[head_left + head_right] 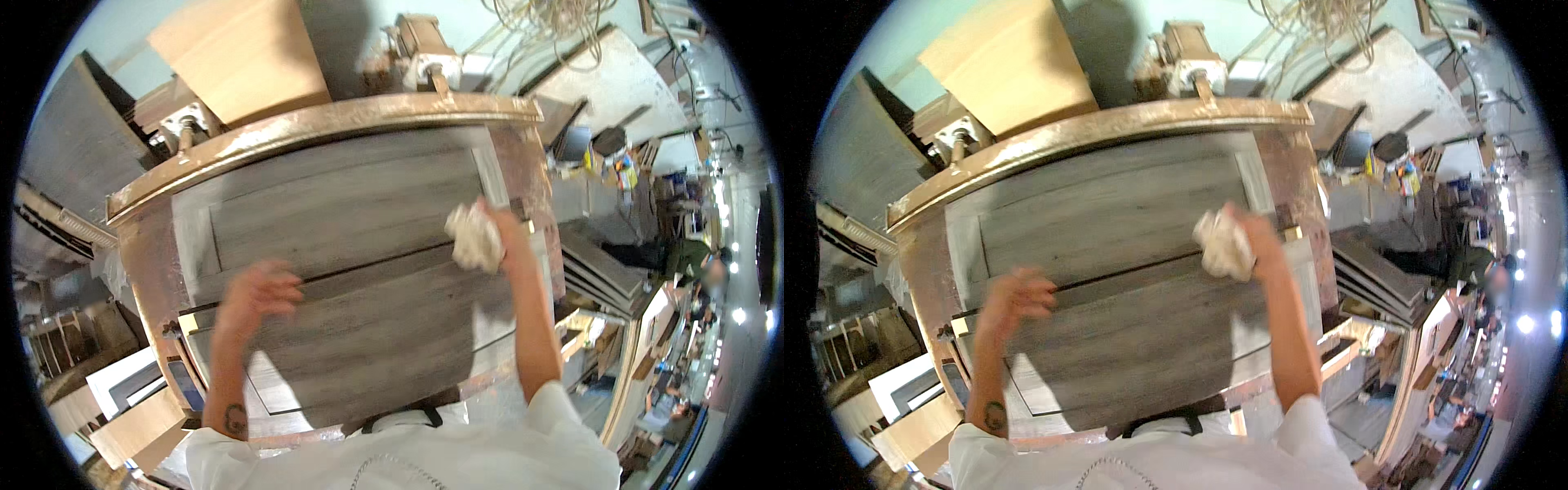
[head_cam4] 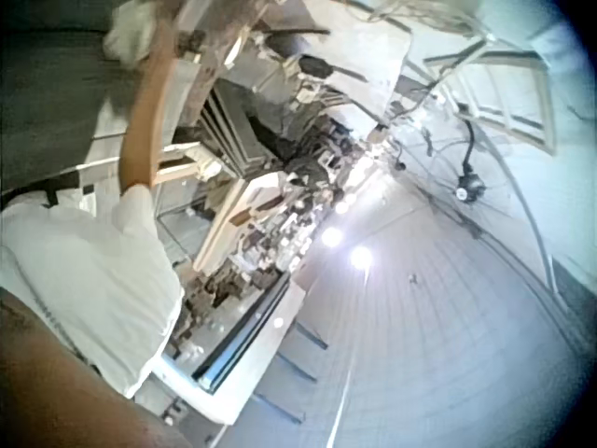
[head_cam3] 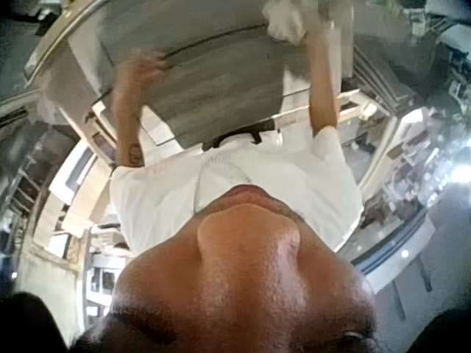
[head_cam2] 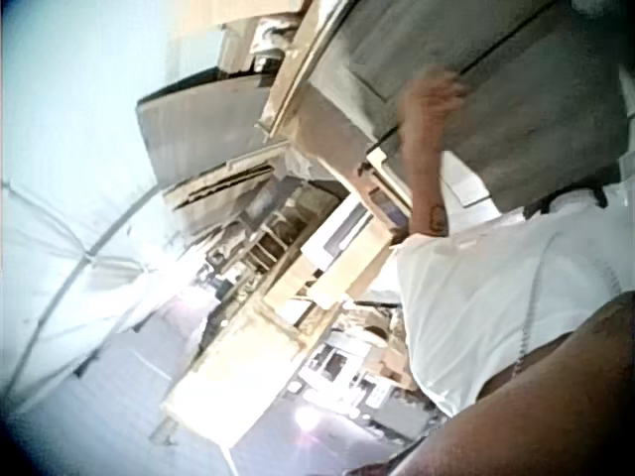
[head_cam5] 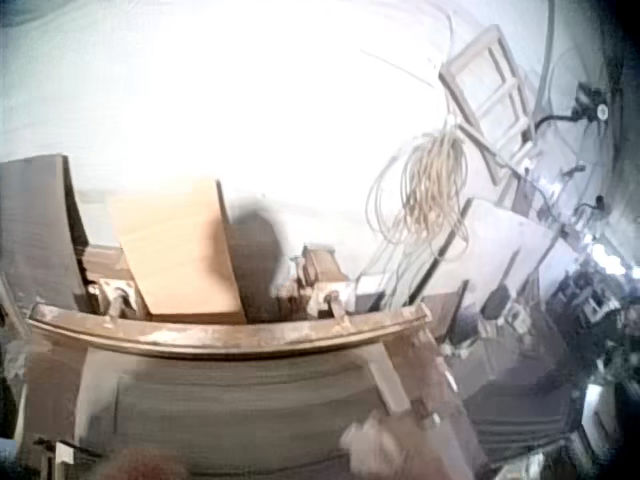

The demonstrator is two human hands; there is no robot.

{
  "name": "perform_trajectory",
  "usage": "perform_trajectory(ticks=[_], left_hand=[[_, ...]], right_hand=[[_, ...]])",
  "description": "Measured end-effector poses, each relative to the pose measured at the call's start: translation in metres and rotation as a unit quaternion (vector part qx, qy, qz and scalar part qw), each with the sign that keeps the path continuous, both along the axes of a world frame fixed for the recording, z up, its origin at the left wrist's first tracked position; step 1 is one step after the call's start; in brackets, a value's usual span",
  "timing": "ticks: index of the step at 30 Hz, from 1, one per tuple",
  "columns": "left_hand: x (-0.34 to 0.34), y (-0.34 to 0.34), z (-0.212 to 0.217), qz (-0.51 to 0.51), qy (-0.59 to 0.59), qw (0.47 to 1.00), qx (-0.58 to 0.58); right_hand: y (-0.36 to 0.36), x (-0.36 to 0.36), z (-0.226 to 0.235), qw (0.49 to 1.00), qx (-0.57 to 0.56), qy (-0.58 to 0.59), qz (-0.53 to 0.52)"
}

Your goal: The person wipes a series of wooden panels with a white cloth, handling each one individually before placing it on a stack on the floor.

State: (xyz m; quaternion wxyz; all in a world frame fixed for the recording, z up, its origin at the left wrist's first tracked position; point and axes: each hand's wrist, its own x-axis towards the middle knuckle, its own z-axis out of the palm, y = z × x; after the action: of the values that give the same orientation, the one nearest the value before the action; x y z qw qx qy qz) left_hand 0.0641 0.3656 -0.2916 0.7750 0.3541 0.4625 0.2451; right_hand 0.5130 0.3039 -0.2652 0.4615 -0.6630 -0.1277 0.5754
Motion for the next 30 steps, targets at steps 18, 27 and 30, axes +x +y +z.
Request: perform_trajectory(ticks=[18,27,30], left_hand=[[-0.083,0.097,-0.146,0.147,0.753,0.62,0.164],[-0.065,0.091,-0.144,0.164,0.765,0.598,0.174],[-0.06,0.095,-0.141,0.156,0.767,0.597,0.176]], right_hand=[[0.087,0.124,-0.178,0.654,-0.15,-0.736,0.091],[0.09,0.116,-0.186,0.563,-0.162,-0.806,0.081],[0.082,0.123,-0.184,0.562,-0.167,-0.806,0.081]])
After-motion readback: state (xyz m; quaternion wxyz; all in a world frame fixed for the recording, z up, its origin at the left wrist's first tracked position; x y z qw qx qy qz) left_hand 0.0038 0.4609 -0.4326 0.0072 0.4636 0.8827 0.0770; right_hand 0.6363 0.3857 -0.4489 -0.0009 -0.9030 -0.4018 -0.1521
